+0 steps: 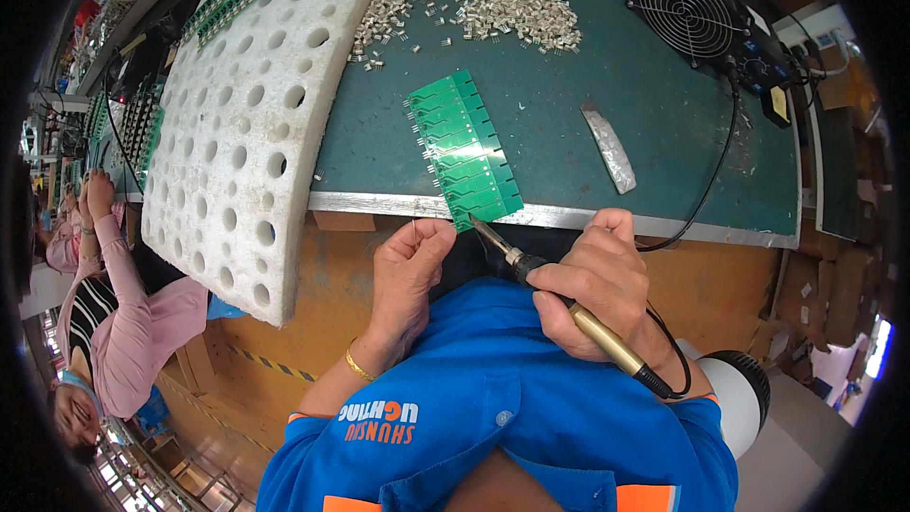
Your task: The person solders electronic components onto circuit board strips using a soldering iron and solder wire, turning the boards by hand to solder along the edges.
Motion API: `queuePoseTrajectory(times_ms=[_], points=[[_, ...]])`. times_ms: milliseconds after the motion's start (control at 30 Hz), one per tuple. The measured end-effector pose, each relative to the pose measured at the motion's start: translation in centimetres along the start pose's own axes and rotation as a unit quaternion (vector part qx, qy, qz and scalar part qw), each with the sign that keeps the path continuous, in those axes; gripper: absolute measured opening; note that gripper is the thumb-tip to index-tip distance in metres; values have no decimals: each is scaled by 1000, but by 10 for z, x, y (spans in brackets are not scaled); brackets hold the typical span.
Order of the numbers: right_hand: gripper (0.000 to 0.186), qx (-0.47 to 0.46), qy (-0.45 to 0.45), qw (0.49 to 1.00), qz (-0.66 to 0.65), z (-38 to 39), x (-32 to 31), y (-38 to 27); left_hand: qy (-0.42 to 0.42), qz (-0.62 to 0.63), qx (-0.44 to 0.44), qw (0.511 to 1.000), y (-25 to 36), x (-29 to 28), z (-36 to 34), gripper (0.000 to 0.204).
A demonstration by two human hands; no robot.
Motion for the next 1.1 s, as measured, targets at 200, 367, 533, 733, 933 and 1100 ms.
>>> queuePoseTrajectory(times_ms=[200, 367, 533, 733, 933, 1100], points=[[26, 0, -1, 1000, -6, 0, 1, -1, -2, 2, -3, 1000, -4, -3, -2, 10], [27, -6, 10, 1000, -12, 1, -2, 0, 2, -2, 3, 1000, 0, 0, 1, 11], [18, -17, 42, 999, -28, 8, -5, 5, 23, -73, 96, 992, 19, 0, 7, 8], [36, -24, 70, 996, -49, 13, 2, 15, 26, -89, 112, 989, 24, 2, 9, 7], [34, -1, 42, 999, -9, 11, 21, 29, 11, -105, 109, 988, 24, 6, 8, 6], [54, 28, 33, 998, 49, 13, 40, 41, -1, -112, 93, 989, 23, 8, 9, 6]])
Point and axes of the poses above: each hand's wrist, its own z-axis away from the middle knuckle, its own x-axis out of the palm, y = z × x, the point moved 9 cm from there along -z, towards the middle knuckle, and after that the axes turned 6 degrees about -x, right-handed, at the moved point
